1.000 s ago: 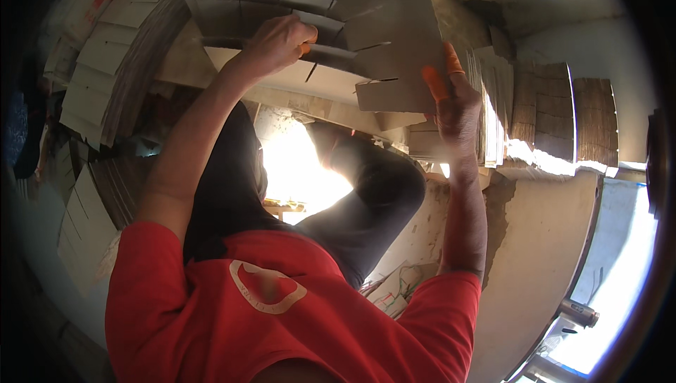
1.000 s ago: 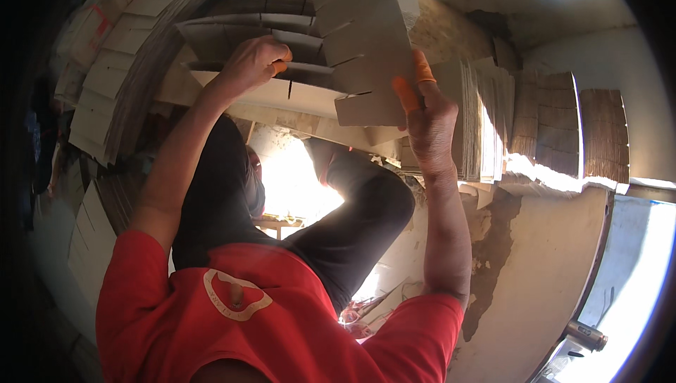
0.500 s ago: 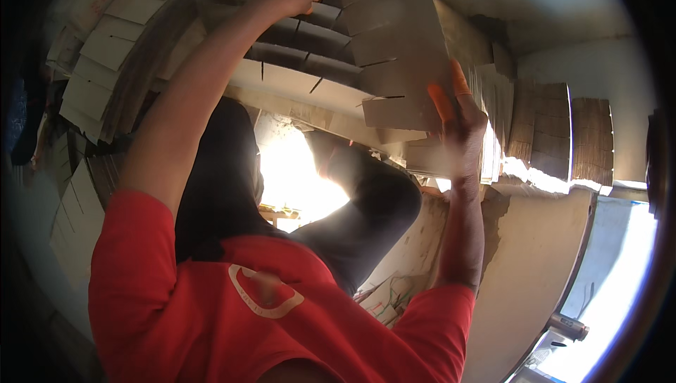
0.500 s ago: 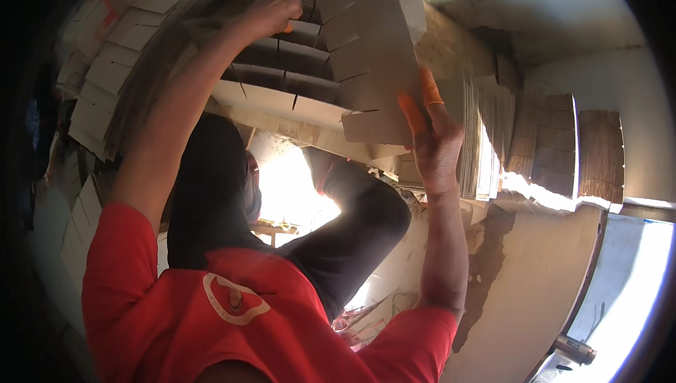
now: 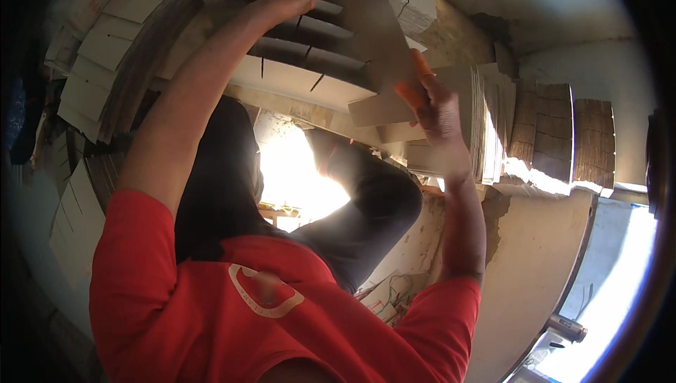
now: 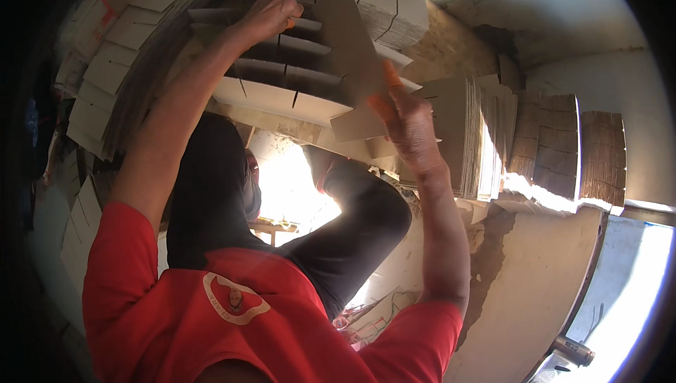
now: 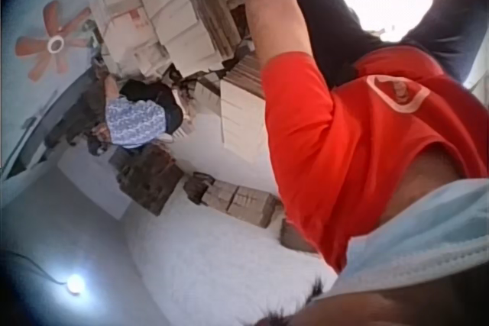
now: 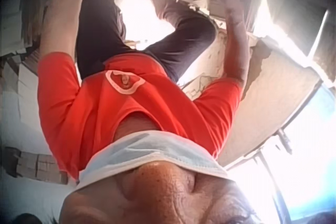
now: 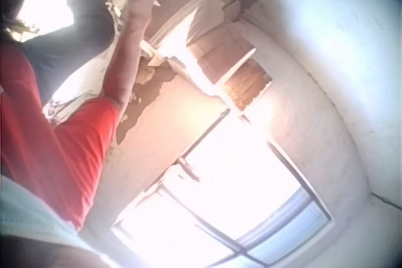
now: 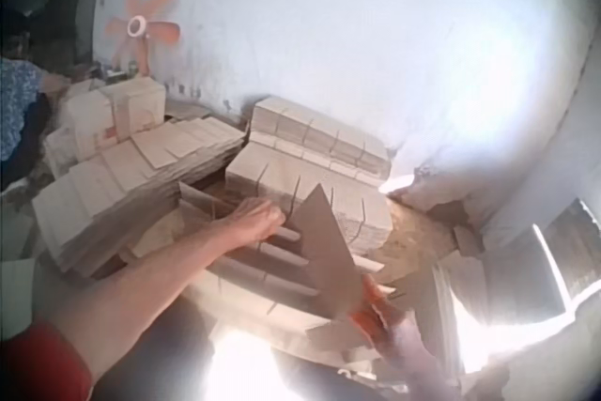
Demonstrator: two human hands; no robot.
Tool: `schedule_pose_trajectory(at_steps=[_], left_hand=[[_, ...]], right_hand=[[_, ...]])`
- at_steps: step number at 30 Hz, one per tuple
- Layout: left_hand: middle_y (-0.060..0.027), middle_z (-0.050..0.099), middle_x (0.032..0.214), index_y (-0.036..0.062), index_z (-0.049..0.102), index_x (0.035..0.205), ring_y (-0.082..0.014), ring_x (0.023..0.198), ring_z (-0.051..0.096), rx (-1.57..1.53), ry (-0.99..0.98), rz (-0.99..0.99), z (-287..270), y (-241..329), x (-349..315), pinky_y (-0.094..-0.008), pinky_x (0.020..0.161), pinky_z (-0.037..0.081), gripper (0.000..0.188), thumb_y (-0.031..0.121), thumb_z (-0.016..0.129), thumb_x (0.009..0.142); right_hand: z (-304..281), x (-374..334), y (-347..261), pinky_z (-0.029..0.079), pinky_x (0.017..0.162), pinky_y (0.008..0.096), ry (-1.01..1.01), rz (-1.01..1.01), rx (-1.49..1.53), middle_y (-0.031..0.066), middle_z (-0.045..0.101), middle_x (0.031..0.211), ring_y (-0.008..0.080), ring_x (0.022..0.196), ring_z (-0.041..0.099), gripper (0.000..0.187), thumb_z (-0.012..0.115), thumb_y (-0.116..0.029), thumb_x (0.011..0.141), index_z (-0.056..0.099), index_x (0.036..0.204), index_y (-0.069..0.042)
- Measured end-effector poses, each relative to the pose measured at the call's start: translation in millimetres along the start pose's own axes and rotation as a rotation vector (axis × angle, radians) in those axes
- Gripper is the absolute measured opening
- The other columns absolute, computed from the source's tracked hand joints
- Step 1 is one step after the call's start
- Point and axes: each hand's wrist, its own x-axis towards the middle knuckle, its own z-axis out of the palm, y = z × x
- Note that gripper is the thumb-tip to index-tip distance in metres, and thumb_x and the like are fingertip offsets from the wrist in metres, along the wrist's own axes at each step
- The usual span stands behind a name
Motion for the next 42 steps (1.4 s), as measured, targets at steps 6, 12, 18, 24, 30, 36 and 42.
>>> schedule_pose_trajectory(at_steps=[6, 12, 18, 24, 30, 36, 42], left_hand=[[-0.0235, 0.037, 0.064, -0.0008, 0.032, 0.061, -0.0427, 0.062, 0.046, -0.018, -0.018, -0.007, 9, -4, 4, -0.0471, 0.053, 0.035, 0.031, -0.006, 0.063, 0.066], [-0.0235, 0.043, 0.066, -0.0021, 0.038, 0.063, -0.042, 0.066, 0.05, -0.012, -0.051, -0.01, 8, -8, 4, -0.0466, 0.055, 0.038, 0.027, -0.005, 0.064, 0.067], [-0.0204, 0.056, 0.072, -0.002, 0.055, 0.076, -0.0394, 0.075, 0.057, -0.049, -0.058, -0.024, 16, -20, 4, -0.0441, 0.063, 0.045, 0.015, -0.001, 0.069, 0.07], [-0.0146, 0.063, 0.08, -0.0009, 0.065, 0.093, -0.0311, 0.087, 0.06, -0.208, 0.176, 0.047, -24, 34, -2, -0.0402, 0.072, 0.048, 0.025, 0.01, 0.074, 0.072], [-0.011, 0.064, 0.082, -0.0003, 0.066, 0.091, -0.0269, 0.083, 0.059, -0.241, -0.248, 0.061, -37, 103, -60, -0.0396, 0.076, 0.048, 0.025, 0.014, 0.074, 0.073], [-0.0093, 0.063, 0.077, 0.0019, 0.064, 0.081, -0.0263, 0.077, 0.059, -0.326, -0.205, 0.055, -13, 100, -80, -0.0385, 0.072, 0.048, 0.013, 0.01, 0.072, 0.074], [-0.0128, 0.063, 0.076, -0.0002, 0.064, 0.078, -0.0299, 0.074, 0.061, -0.356, -0.248, 0.011, -17, 108, -75, -0.0403, 0.066, 0.049, 0.01, 0.008, 0.07, 0.075]], right_hand=[[3, 4, 2, 0.05, 0.068, 0.0297, -0.04, -0.163, -0.112, 0.0171, 0.063, 0.082, 0.0248, 0.065, 0.06, 0.064, 0.066, -0.003, 0.084, 0.037, 0.141, -0.003], [-1, 9, -20, 0.048, 0.07, 0.0257, -0.121, -0.174, -0.183, 0.0193, 0.063, 0.087, 0.0319, 0.073, 0.062, 0.061, 0.064, 0.0, 0.084, 0.037, 0.139, -0.001], [0, 13, -29, 0.042, 0.062, 0.039, -0.155, -0.178, -0.236, 0.0217, 0.062, 0.089, 0.0359, 0.079, 0.063, 0.064, 0.06, 0.003, 0.085, 0.031, 0.141, -0.002], [0, 8, -29, 0.048, 0.071, 0.0429, -0.126, -0.114, -0.196, 0.0235, 0.063, 0.097, 0.0375, 0.086, 0.063, 0.066, 0.06, 0.002, 0.085, 0.028, 0.143, -0.003], [1, 8, -23, 0.048, 0.067, 0.043, -0.134, -0.102, -0.177, 0.0237, 0.063, 0.095, 0.0373, 0.083, 0.064, 0.068, 0.06, 0.002, 0.085, 0.027, 0.144, -0.003], [8, 5, -15, 0.047, 0.058, 0.0427, -0.056, -0.314, -0.284, 0.0218, 0.061, 0.08, 0.0359, 0.067, 0.062, 0.068, 0.059, 0.001, 0.085, 0.025, 0.144, -0.002], [22, -7, 5, 0.045, 0.047, 0.031, -0.056, -0.123, -0.172, 0.0122, 0.059, 0.07, 0.0162, 0.049, 0.053, 0.071, 0.059, -0.003, 0.089, 0.022, 0.149, -0.014]])
